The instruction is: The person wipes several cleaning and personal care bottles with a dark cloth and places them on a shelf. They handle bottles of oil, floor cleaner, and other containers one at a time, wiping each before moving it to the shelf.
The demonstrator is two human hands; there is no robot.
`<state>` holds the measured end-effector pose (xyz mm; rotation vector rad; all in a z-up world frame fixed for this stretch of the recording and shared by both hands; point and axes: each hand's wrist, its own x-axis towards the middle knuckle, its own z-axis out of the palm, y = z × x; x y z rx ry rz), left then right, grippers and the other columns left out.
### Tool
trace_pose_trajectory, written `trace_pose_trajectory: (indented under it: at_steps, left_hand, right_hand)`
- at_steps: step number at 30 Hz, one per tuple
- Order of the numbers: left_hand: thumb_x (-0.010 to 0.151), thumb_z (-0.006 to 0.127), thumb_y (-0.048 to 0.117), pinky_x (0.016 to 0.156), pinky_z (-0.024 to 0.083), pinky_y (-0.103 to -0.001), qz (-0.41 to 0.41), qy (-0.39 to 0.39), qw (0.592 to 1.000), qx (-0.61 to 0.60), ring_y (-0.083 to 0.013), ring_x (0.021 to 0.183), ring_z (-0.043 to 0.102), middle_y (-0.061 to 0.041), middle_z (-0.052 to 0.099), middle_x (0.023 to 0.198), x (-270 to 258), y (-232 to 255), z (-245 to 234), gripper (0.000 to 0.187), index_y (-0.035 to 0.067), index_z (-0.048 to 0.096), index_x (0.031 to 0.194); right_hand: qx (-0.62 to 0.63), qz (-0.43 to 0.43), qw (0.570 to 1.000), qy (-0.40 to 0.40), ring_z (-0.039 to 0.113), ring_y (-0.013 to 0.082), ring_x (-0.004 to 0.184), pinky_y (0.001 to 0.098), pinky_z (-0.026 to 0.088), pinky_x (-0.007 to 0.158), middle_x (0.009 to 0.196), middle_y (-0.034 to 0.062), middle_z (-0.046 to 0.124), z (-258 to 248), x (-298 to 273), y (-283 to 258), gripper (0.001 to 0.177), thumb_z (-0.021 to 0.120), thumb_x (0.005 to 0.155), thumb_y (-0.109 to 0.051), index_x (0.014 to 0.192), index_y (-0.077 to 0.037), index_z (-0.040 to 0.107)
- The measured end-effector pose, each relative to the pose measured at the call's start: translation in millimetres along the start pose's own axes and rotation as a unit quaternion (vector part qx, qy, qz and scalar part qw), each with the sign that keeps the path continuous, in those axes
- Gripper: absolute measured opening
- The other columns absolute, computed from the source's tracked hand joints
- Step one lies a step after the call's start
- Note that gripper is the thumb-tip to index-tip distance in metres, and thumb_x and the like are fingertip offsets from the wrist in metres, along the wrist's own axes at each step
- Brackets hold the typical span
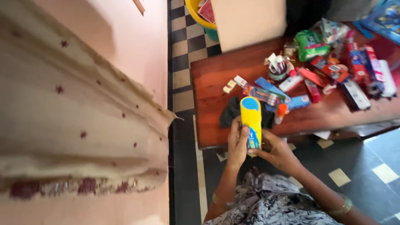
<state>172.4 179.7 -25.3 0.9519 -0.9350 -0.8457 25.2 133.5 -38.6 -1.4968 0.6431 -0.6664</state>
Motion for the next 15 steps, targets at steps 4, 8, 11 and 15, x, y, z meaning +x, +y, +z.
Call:
trace_pose_trajectory:
  at_steps: [4,8,11,15]
  left_hand:
    - [0.09,0.077,0.024,0.084,0.058,-0.033,0.032,0.001,0.989,0.145,-0.018,0.106,0.068,-0.008,0.066,0.117,-73,37,15,0.048,0.0,0.061,0.128]
    - [0.086,0.085,0.014,0.092,0.059,-0.033,0.105,0.01,0.961,0.255,-0.0194,0.109,0.07,-0.01,0.066,0.118,-153,62,17,0.047,-0.002,0.064,0.125]
    - [0.088,0.083,0.013,0.091,0.061,-0.032,0.051,0.049,0.973,0.22,-0.0186,0.111,0.07,-0.01,0.066,0.119,-207,73,15,0.049,-0.002,0.063,0.13]
    - [0.091,0.079,0.009,0.096,0.062,-0.032,0.013,0.095,0.981,0.171,-0.0185,0.115,0.07,-0.01,0.063,0.127,-270,91,-2,0.045,-0.004,0.062,0.131]
  right_hand:
    - [-0.048,-0.028,0.996,0.07,0.069,0.0156,0.112,0.0338,0.057,0.097,0.122,0.0103,0.072,9,-68,1,0.062,0.075,0.084,-0.005,0.141,-0.001,0.052]
    - [-0.087,-0.058,0.991,0.08,0.069,0.0157,0.111,0.0332,0.056,0.096,0.122,0.0123,0.074,41,-135,2,0.06,0.075,0.086,-0.005,0.141,0.001,0.053]
    - [-0.097,-0.027,0.991,0.09,0.071,0.0149,0.107,0.0319,0.058,0.092,0.118,0.0116,0.075,74,-175,0,0.063,0.077,0.084,-0.007,0.142,-0.001,0.053]
    - [-0.113,-0.058,0.991,0.043,0.073,0.0174,0.103,0.0314,0.06,0.087,0.112,0.0127,0.07,114,-213,-13,0.063,0.081,0.08,-0.007,0.138,-0.001,0.056]
